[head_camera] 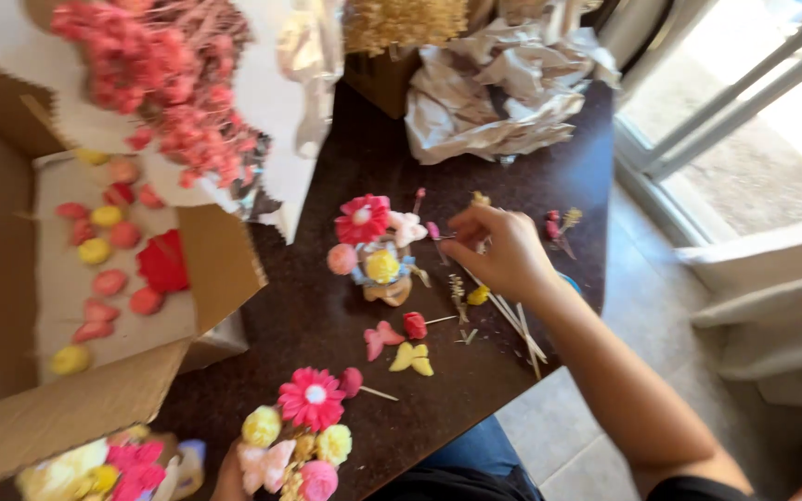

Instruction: Assembling small floral arrangements by trimming dried flowers and inserting them into a base

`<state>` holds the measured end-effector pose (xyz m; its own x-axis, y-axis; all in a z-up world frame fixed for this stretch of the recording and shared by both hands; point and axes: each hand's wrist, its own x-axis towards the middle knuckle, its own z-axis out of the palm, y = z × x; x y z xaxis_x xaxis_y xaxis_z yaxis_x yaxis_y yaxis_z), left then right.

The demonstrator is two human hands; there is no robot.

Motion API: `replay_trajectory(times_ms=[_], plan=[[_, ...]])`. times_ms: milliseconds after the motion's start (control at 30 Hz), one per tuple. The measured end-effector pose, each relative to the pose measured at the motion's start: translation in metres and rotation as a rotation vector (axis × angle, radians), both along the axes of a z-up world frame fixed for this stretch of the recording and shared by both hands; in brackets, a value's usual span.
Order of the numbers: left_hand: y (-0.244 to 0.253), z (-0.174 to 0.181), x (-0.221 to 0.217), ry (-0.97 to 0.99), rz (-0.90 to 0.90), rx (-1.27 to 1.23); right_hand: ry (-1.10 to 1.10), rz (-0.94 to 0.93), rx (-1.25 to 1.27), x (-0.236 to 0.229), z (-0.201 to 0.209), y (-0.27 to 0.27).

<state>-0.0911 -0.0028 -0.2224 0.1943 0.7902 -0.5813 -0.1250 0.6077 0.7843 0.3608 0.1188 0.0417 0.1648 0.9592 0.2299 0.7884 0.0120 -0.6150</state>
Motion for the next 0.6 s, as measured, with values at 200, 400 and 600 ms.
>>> replay_trajectory(times_ms=[200, 400, 600], plan=[[0.017, 0.200, 0.064, 0.546, 0.035, 0.980, -0.405, 0.094, -0.234, 0.003, -0.043, 0.057], [0.025, 0.204, 0.054, 0.383, -0.101, 0.953, -0.147, -0.020, -0.356, 0.007, -0.008, 0.033], [0.031, 0.231, 0.061, 0.350, -0.133, 1.002, 0.378, -0.171, 0.008, -0.051, 0.068, -0.069]])
